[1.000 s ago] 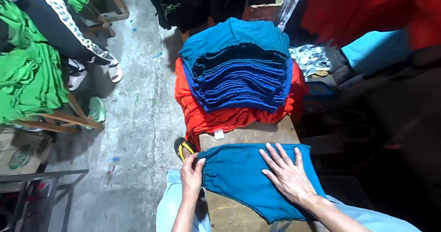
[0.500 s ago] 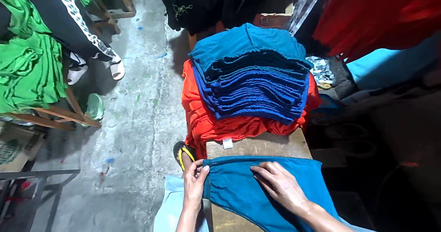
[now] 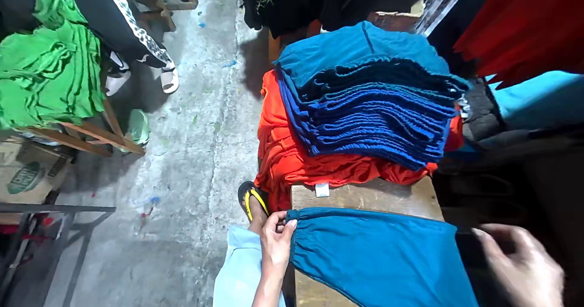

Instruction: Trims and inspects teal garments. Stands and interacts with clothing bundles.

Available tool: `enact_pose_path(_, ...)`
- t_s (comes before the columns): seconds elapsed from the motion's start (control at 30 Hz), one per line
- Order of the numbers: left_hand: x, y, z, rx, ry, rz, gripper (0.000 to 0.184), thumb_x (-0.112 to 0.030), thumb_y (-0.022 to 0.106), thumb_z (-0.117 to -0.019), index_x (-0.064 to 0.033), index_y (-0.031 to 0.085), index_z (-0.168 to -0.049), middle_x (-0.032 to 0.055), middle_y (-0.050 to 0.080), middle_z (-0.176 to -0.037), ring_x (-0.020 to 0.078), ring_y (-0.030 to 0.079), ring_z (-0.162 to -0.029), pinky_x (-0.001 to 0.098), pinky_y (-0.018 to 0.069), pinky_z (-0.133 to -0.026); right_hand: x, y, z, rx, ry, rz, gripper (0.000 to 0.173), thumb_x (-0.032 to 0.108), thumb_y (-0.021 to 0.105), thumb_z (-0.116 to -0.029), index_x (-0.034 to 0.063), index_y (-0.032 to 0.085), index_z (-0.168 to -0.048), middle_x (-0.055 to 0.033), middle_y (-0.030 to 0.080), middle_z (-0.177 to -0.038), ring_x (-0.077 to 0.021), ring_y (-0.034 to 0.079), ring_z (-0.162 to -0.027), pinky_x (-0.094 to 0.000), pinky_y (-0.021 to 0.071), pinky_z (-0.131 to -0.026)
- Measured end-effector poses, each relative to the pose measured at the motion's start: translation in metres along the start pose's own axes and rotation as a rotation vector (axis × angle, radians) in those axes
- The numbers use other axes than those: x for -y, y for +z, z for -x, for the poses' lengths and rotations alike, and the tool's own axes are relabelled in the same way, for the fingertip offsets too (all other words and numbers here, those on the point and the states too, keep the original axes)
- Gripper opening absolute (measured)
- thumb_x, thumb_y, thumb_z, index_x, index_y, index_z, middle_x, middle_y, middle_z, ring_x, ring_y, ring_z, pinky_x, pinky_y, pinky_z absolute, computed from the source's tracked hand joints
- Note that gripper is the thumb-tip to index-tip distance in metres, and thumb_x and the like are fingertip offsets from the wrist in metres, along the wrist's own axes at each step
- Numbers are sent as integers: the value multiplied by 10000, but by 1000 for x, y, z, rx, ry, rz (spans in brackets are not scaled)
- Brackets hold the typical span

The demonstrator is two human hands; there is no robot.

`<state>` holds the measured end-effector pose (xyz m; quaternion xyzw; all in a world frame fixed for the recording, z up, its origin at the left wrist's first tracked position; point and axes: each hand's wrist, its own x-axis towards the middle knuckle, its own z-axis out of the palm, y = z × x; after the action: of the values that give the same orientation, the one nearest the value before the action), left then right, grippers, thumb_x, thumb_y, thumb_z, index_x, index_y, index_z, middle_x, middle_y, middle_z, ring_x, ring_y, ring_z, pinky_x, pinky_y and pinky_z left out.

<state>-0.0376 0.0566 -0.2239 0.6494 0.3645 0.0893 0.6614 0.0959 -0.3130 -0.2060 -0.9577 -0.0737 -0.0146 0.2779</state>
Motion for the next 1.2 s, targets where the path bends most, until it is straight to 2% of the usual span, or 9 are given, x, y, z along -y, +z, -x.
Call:
enact_pose_path(0.23, -3, -3, -4, 58, -22, 0, 170, -78, 634, -959, 27, 684, -1083, 78, 699, -935, 101, 675, -817, 251, 568, -769, 19, 8, 28, 172, -389, 145, 404, 315, 532, -1027, -51, 701, -997, -291, 692, -1104, -533, 609, -1156, -710, 418, -972)
enact_pose_path(0.33, -1, -6, -2, 67, -37, -71, 158, -91, 601, -979, 29, 674, -1051, 87, 678, -938, 124, 661, -856, 292, 556, -805, 52, 32, 47, 282, -566, 88, 455, 432, 479, -1057, 66, 683, -1235, -197, 683, -1265, -472, 551, -1302, -751, 310, -1077)
enact_pose_path(0.43, -3, -3, -8, 38, -39, -96, 170, -84, 561, -991, 44, 656, -1050, 93, 663, -915, 125, 655, -847, 312, 556, -804, 61, 59, 47, 339, -591, 170, 599, 545, 376, -1055, 163, 552, -1482, -165, 497, -1540, -468, 428, -1427, -817, 200, -1077)
enact_pose_path(0.7, 8, -10, -16, -46, -4, -190, 177, -85, 579, -984, 62, 621, -1074, 86, 649, -910, 94, 641, -824, 289, 553, -783, 64, 77, 46, 323, -550, 232, 605, 568, 341, -1045, 245, 489, -1535, -75, 430, -1606, -404, 397, -1467, -831, 194, -1062)
enact_pose_path(0.8, -8, -4, -1, -80, 277, -574, 438, -101, 606, -974, 145, 552, -1333, 352, 569, -1309, 452, 578, -1201, 551, 470, -1017, 66, 77, 45, 350, -547, 204, 600, 545, 375, -1043, 234, 474, -1546, -71, 408, -1620, -401, 377, -1479, -830, 189, -1067)
enact_pose_path(0.87, -22, 17, 16, -12, 523, -788, 478, -155, 573, -983, 163, 548, -1339, 402, 512, -1383, 576, 512, -1276, 661, 395, -1075, 70, 75, 46, 370, -531, 169, 595, 521, 413, -1040, 221, 469, -1550, -83, 399, -1625, -408, 363, -1486, -836, 177, -1067)
enact_pose_path(0.97, -26, 70, 47, 186, 762, -998, 576, -386, 472, -1034, 46, 582, -1399, 345, 486, -1465, 590, 434, -1358, 819, 210, -1070, 77, 68, 63, 295, -483, 115, 588, 513, 429, -1035, 198, 507, -1526, -89, 435, -1601, -408, 393, -1469, -833, 194, -1062)
enact_pose_path(1.07, 7, 94, 46, 191, 891, -1207, 698, -634, 307, -1009, -184, 574, -1472, 247, 480, -1522, 572, 404, -1392, 877, 144, -1012, 68, 53, 99, 180, -377, 124, 585, 536, 427, -1028, 201, 552, -1491, -91, 491, -1561, -410, 452, -1428, -834, 213, -1047)
enact_pose_path(1.2, 29, 91, 36, 165, 872, -1341, 760, -690, 200, -999, -237, 519, -1520, 214, 425, -1576, 531, 364, -1439, 864, 122, -1034, 18, 28, 162, 176, -208, 172, 605, 578, 406, -1029, 230, 532, -1507, -131, 474, -1566, -472, 414, -1433, -856, 192, -1034)
